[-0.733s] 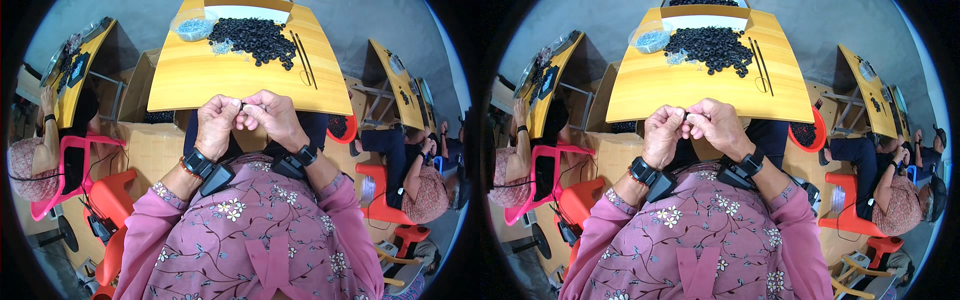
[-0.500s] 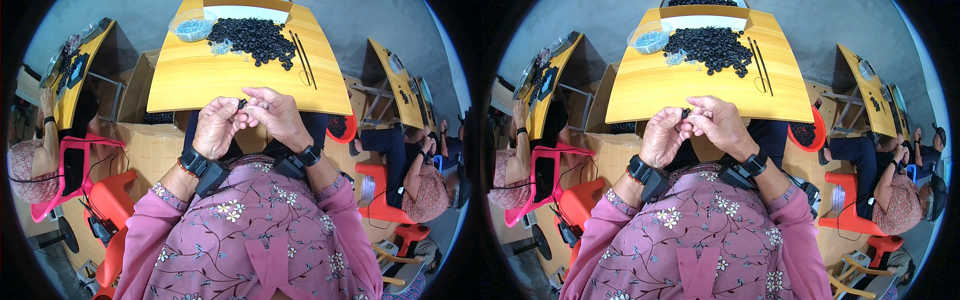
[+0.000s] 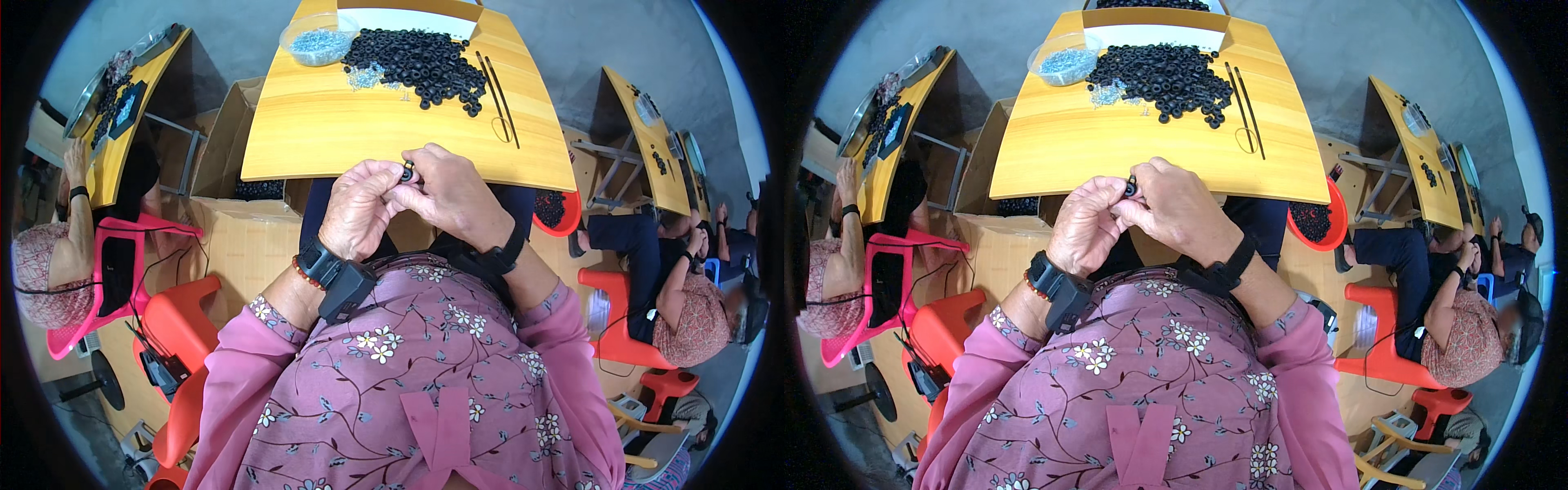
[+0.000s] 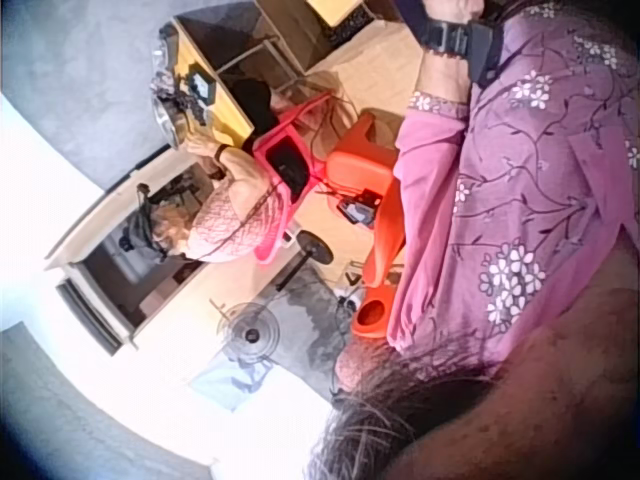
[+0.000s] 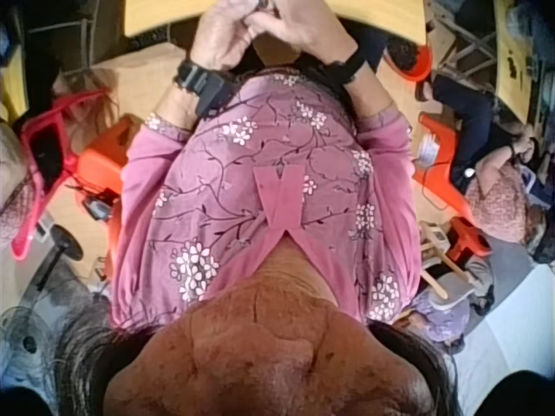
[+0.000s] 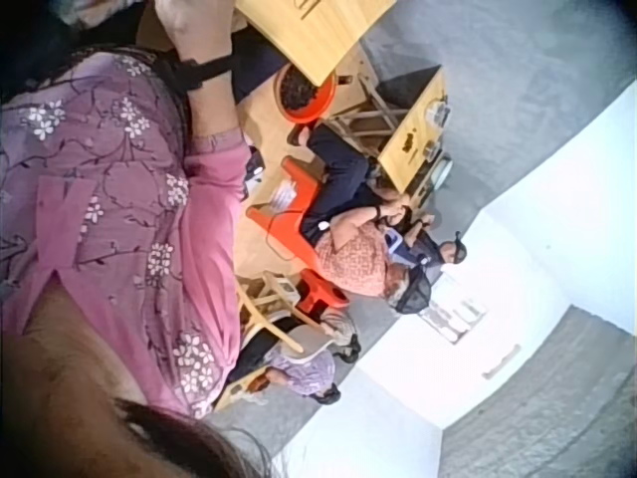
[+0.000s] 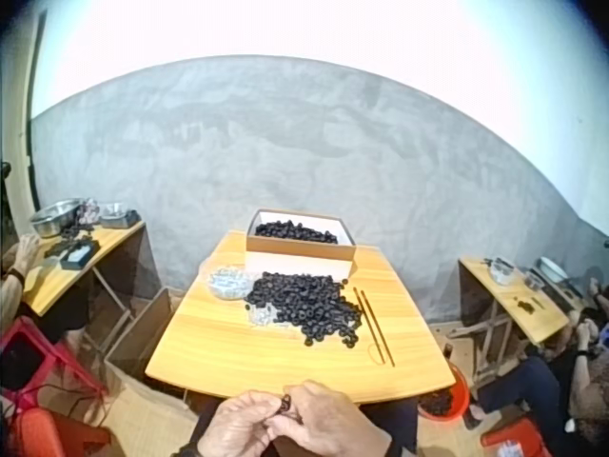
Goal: Manually assemble small plastic rings onto central pins or fasteners at a manufacturing workstation.
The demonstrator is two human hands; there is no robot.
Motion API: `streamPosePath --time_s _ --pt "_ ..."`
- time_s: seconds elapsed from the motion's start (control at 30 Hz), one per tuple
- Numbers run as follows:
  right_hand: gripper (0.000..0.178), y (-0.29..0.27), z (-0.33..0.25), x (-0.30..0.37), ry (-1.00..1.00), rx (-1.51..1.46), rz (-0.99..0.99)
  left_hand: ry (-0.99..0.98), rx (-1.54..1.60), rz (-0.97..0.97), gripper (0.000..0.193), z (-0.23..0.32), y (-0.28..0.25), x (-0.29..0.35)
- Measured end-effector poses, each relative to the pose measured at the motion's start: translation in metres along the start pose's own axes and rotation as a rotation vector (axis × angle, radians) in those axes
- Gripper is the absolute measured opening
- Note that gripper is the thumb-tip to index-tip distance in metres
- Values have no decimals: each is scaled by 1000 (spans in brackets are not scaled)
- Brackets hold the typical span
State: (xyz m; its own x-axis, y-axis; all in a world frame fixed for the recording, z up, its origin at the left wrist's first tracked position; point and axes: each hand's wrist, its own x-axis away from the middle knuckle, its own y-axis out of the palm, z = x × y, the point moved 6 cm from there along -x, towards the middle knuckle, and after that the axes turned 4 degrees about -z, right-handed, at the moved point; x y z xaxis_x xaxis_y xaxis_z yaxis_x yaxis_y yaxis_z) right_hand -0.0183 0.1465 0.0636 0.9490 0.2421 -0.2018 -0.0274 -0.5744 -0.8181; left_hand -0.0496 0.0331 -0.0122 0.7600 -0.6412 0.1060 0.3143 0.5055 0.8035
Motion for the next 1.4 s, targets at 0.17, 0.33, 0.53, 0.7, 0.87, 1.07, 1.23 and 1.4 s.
streamPosePath --time_s 0.17,0.33,0.53,0.7,0.87,1.07,1.23,1.4 --pt "30 6 5 0 3 77 -8 -34 -11 -56 12 0 1 1" --pt "32 5 7 1 9 63 22 -130 -4 -103 19 -6 0 -2" --pt "32 3 3 3 -11 -1 42 -142 59 -117 25 -5 6 0" --pt "29 3 9 4 -50 55 34 -160 -27 -216 25 -7 5 -2" --pt "33 0 9 1 -81 61 -43 -192 -34 -154 26 -9 0 -2" --pt "33 -3 3 -1 -112 118 -49 -149 -40 -187 24 -7 4 -2" --pt "32 -1 2 1 -93 202 -84 -117 -32 -133 21 -7 6 1" --pt "29 2 -1 2 -140 254 -109 -134 -118 -130 21 -14 -7 -2"
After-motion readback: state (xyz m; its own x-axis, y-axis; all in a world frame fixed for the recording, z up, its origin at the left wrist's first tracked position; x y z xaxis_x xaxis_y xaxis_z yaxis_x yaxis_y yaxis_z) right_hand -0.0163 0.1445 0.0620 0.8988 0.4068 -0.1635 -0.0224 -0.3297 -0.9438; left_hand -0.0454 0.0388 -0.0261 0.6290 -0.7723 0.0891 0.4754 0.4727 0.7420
